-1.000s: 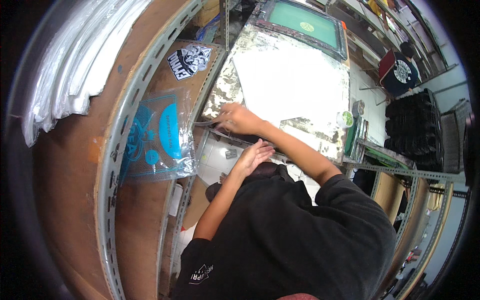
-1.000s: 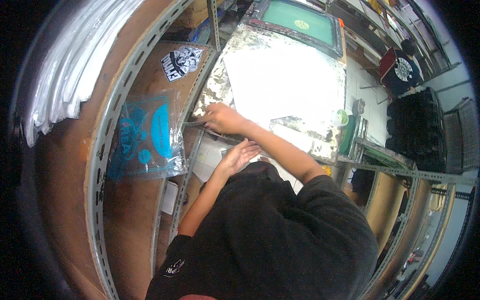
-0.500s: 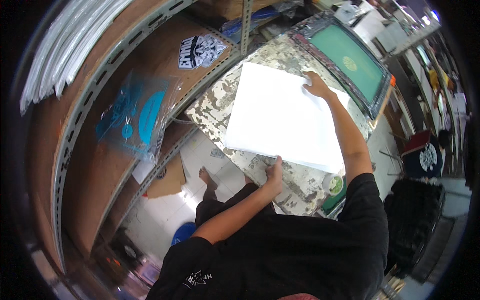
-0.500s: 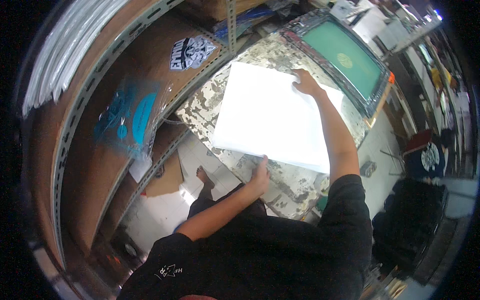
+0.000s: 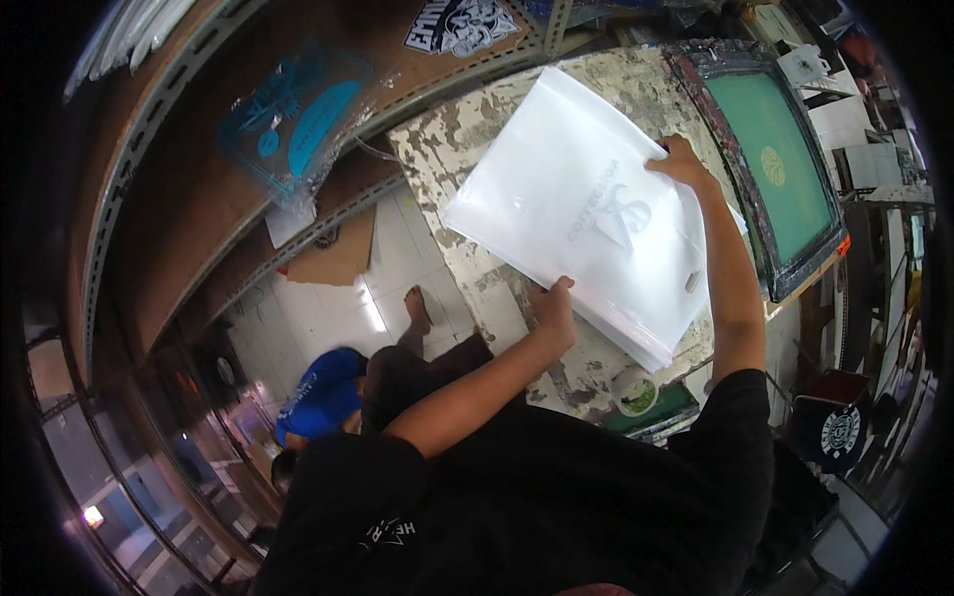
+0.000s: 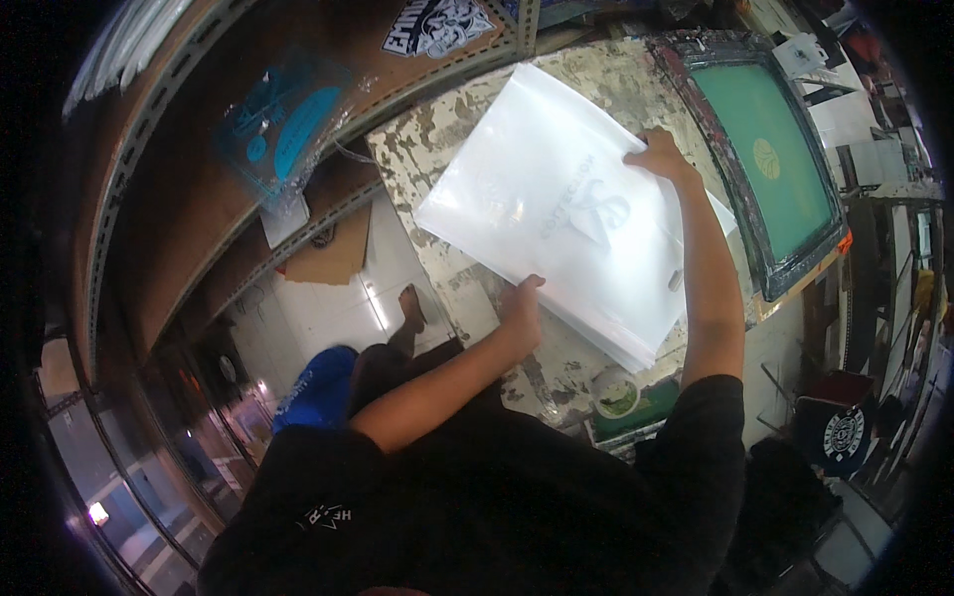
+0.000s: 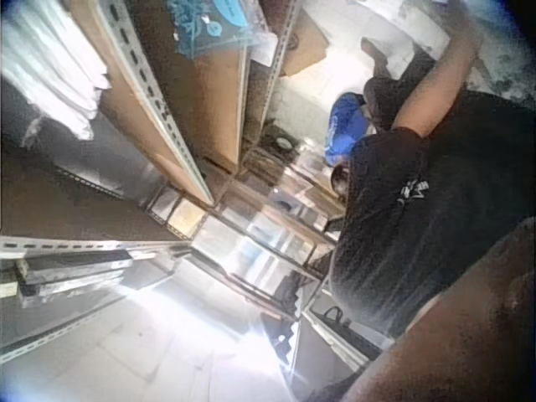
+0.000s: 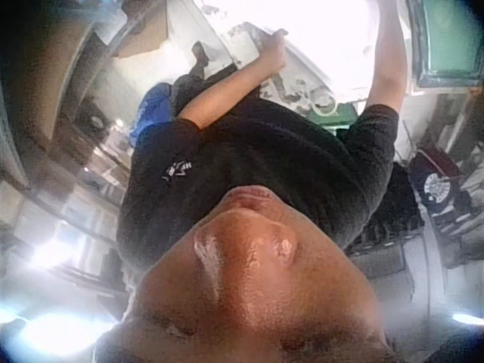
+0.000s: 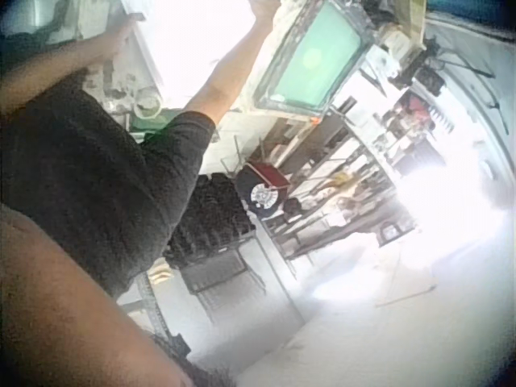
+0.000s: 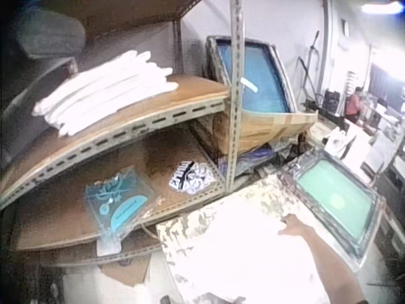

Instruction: The person folds white plastic shopping bags and stacks them on a workbench. The person then places the stack into a larger clear plastic bag and seals it.

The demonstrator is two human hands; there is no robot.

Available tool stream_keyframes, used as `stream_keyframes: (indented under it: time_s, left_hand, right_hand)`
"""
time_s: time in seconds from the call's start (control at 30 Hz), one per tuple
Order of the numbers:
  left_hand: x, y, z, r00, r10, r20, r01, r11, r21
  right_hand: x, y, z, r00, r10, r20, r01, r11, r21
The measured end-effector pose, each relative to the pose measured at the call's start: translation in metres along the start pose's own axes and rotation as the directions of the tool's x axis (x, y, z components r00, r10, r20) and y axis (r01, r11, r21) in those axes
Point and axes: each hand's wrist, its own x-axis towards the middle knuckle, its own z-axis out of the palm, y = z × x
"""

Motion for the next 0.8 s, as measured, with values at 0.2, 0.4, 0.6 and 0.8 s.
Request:
stream_keyframes:
  time_s: [0.2,0.4,0.6,0.8]
  left_hand:
    - [-0.006,0.002,0.004,0.988,-0.033,0.152,0.064,0.977,-0.205]
    - [0.007,-0.022,0.001,0.973,0.219,0.074,-0.232,0.923,0.307]
    - [0.000,-0.012,0.004,0.929,0.354,0.108,-0.346,0.725,0.595]
    - [0.012,-0.029,0.016,0.891,0.454,0.027,-0.367,0.684,0.631]
  right_hand:
    - [-0.001,-0.002,-0.010,0.995,0.023,0.097,-0.033,0.994,0.108]
    - [0.000,-0.005,-0.003,0.994,0.028,0.103,-0.047,0.981,0.190]
    - [-0.007,-0.010,-0.006,0.997,0.027,0.067,-0.029,0.999,0.027]
    - [-0.025,-0.031,-0.009,0.999,-0.030,-0.040,0.035,0.990,0.138]
